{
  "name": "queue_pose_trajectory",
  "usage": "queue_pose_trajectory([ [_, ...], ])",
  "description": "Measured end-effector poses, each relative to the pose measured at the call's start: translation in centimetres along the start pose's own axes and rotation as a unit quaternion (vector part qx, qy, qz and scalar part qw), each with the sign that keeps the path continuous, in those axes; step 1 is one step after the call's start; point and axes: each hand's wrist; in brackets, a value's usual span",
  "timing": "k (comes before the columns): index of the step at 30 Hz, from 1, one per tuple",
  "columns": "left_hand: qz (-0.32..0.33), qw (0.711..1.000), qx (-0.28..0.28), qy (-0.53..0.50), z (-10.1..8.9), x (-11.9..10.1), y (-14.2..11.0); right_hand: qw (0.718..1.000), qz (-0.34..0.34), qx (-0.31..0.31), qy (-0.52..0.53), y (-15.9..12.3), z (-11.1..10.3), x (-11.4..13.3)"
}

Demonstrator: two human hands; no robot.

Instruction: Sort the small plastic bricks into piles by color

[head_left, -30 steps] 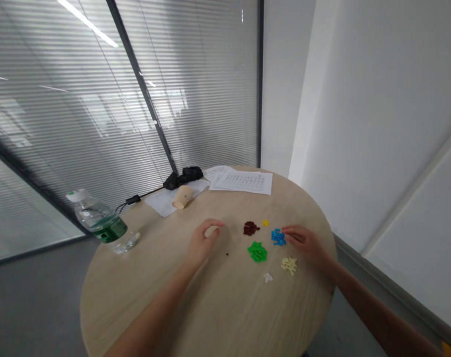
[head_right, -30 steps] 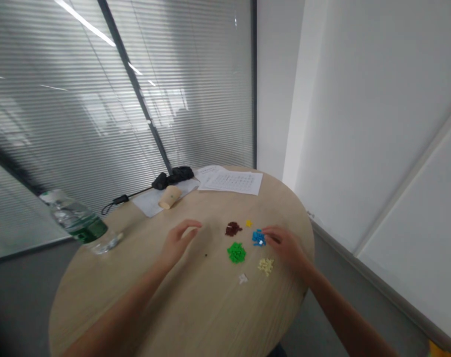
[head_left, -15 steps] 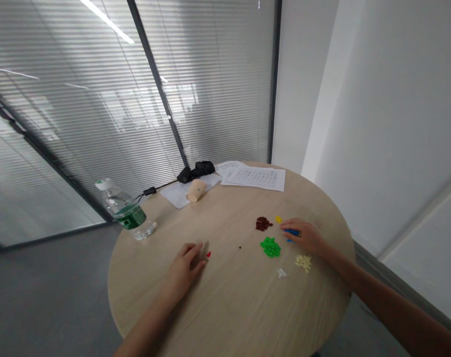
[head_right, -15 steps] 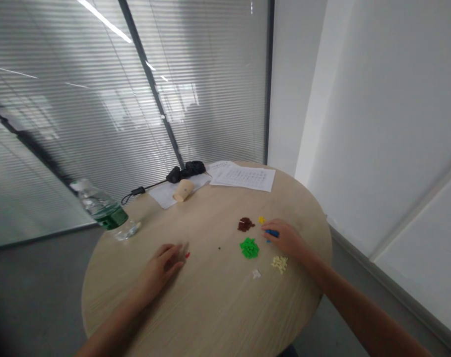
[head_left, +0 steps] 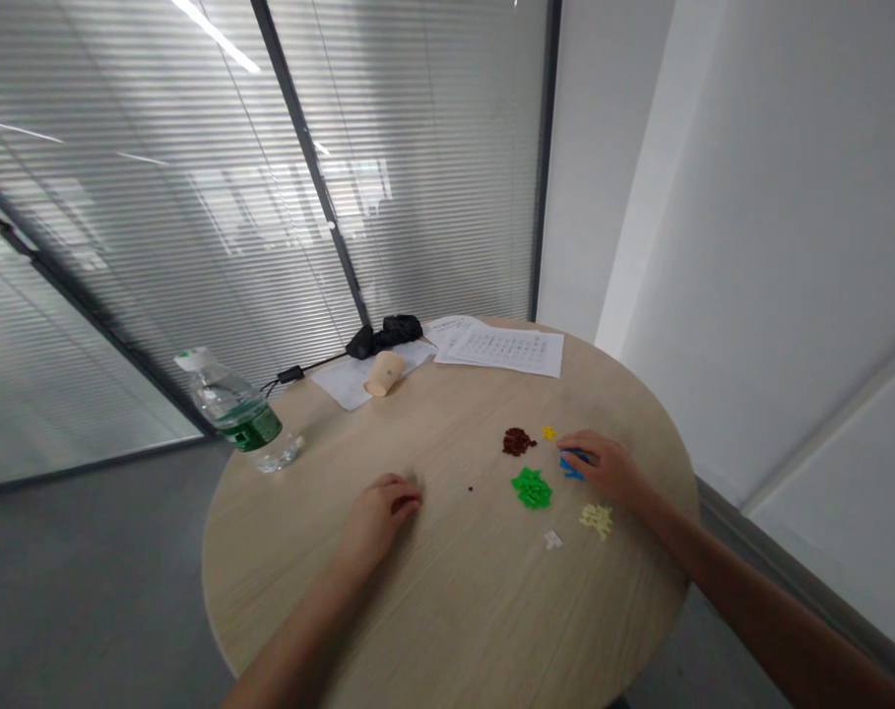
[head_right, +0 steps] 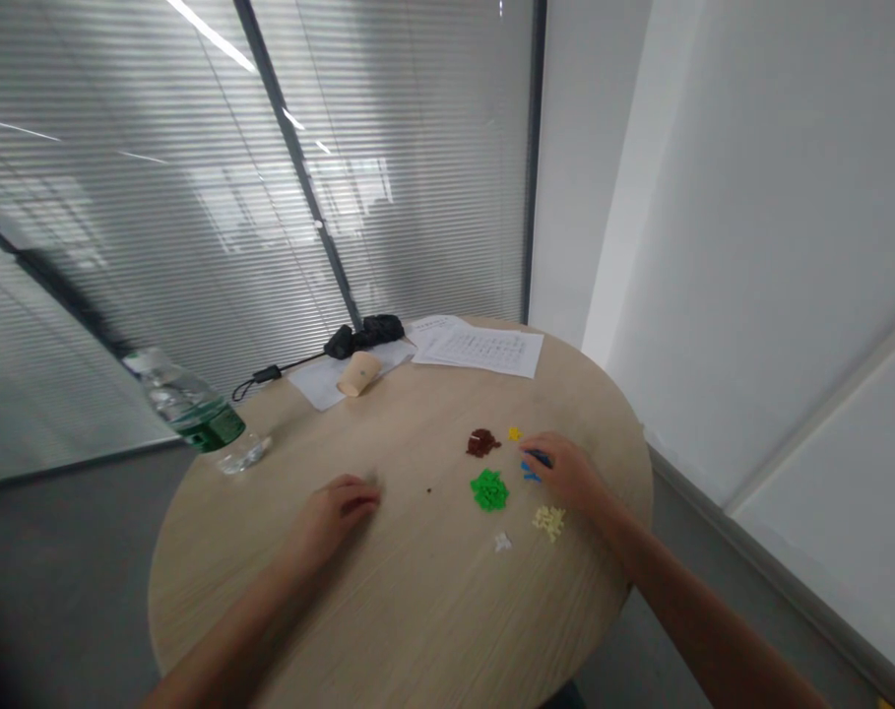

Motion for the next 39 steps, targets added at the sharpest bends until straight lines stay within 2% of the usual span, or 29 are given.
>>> queue_pose_trajectory([
  [5,0.016,1.000,0.018,-0.007,0.6,-0.7,0.0,1.000,-0.002,-0.007,-0.002,-0.1,0.0,-0.2],
  [12,0.036,0.998,0.047,-0.037,1.8,-3.1,-0.6,1.000,-0.005,-0.013,-0.006,-0.1,0.0,-0.2],
  [17,0.061,0.992,0.075,-0.078,2.9,-5.2,-1.5,1.000,-0.009,-0.014,-0.014,0.0,0.0,-0.3],
  [21,0.098,0.984,0.104,-0.104,3.9,-7.7,-2.6,1.000,-0.015,-0.014,-0.016,0.0,-0.1,-0.4],
  [25,0.149,0.973,0.128,-0.118,5.5,-10.4,-4.1,1.000,-0.014,-0.015,-0.016,0.1,-0.3,-0.2],
  [30,0.251,0.949,0.153,-0.113,8.6,-13.3,-5.2,1.000,-0.009,-0.012,-0.016,0.1,-0.3,0.1],
  [35,0.293,0.943,0.140,-0.070,10.8,-15.1,-4.3,1.000,-0.001,-0.026,-0.005,0.2,-0.3,-0.1],
  [39,0.317,0.940,0.117,-0.041,11.5,-15.5,-3.2,1.000,-0.002,-0.028,0.007,0.3,-0.3,-0.1],
])
Point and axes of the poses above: each hand's wrist, its own y-axis towards the middle knuckle, its own z-axis out of the palm, x = y × z, and after that the axes turned 11 degrees about -x, right-handed
